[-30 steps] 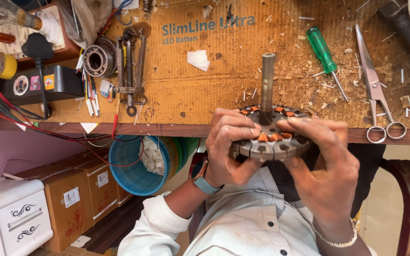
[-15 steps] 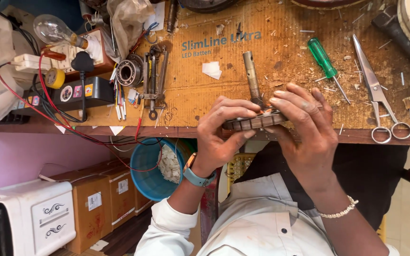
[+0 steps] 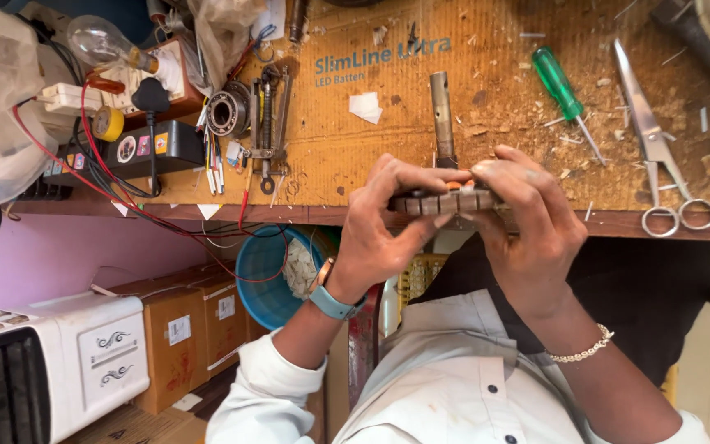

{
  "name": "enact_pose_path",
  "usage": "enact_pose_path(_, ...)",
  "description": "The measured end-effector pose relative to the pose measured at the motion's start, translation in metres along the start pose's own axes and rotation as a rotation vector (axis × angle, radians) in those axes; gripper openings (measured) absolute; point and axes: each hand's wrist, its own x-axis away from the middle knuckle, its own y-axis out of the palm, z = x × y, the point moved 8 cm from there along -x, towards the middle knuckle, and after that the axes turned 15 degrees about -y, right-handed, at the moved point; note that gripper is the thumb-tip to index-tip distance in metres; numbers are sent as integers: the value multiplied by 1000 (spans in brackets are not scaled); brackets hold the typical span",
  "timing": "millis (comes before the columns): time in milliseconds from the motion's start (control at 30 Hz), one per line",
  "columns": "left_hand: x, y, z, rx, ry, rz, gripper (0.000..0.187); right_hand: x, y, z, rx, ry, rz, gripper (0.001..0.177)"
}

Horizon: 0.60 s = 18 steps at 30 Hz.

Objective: The person works on a circular stator assembly, using a screwdriver to adjust copper windings and inserting small white insulating pieces into slots. They use scissors to trim the insulating material and repeatedly check the fit of the components.

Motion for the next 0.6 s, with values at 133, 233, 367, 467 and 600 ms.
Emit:
enact_pose_path(133,-12,-4,6,62,58,-33,33,-15,-1,2,52,-8,-33,39)
enact_pose_path(233,-12,-1,-7,355,30,-96,38,-14,-2,-4,59,-24,-16,41)
enact_pose_path(367,-3,-4,-10,246,163,-21,32,-10,0,-5,25,-38,-2,41)
enact_pose_path(467,3,-4,-8,119,242,76,32,-6,1,-6,30,-34,9,42)
enact_pose_path(600,8,-2,0,9,328,187,30,-5,1,-8,3,-46,31,44)
